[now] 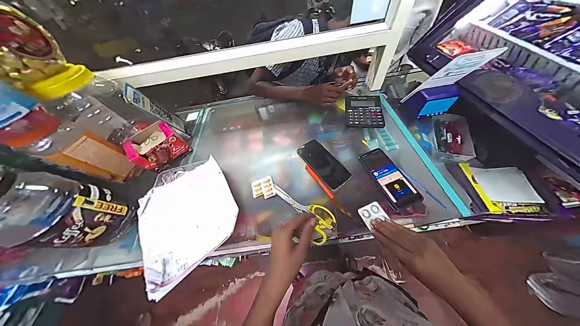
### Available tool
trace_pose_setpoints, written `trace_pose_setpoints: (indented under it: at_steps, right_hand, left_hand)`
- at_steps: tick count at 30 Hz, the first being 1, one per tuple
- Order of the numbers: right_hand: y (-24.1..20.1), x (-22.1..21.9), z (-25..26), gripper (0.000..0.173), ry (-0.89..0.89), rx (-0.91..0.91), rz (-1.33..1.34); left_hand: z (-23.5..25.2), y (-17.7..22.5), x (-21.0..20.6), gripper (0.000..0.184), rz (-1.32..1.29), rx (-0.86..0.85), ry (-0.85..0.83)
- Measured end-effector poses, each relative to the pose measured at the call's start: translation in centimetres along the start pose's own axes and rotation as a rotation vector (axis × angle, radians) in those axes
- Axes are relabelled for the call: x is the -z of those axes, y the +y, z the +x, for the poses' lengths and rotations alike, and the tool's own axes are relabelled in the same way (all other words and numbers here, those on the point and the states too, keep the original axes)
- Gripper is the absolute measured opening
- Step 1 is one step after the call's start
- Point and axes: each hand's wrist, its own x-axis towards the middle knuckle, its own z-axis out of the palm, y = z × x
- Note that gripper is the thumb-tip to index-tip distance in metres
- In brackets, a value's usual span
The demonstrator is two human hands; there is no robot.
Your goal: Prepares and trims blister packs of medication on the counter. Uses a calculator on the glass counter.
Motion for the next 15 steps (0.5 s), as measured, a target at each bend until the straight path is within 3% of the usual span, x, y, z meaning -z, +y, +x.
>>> trace_pose_setpoints:
  at_steps: [3,5,8,11,13,15]
  right_hand:
    - [-0.6,1.3,1.4,0.022,0.124,0.170,0.176]
    - [-2.1,1.1,3.9,0.020,0.132,0.287,0.351]
    - [-3.7,-0.6,7.3,0.023,0.109,0.262,0.585]
    - [-4.5,-0.7,10.6,0.030,0.101,-0.105,0.606]
    - [-5.9,-0.7,13.0,0.032,-0.153,-0.307,0.459]
    - [-7.5,-0.9,15.6,0.048,-0.639,-0.441,0.383]
  left_hand:
    - [-0.2,0.6,-0.2,0.037,-0.534,0.202,-0.469]
    - [-0.5,0.8,-0.5,0.033,-0.779,0.288,-0.571]
    - [-0.9,1.1,-0.2,0.015,-0.915,0.428,-0.363]
    - [-1.2,0.2,1.3,0.019,-0.957,0.477,-0.023]
    - [-1.5,0.0,2.1,0.022,-0.951,0.487,0.141]
    - [-1.6,-0.4,2.7,0.025,-0.911,0.445,0.205]
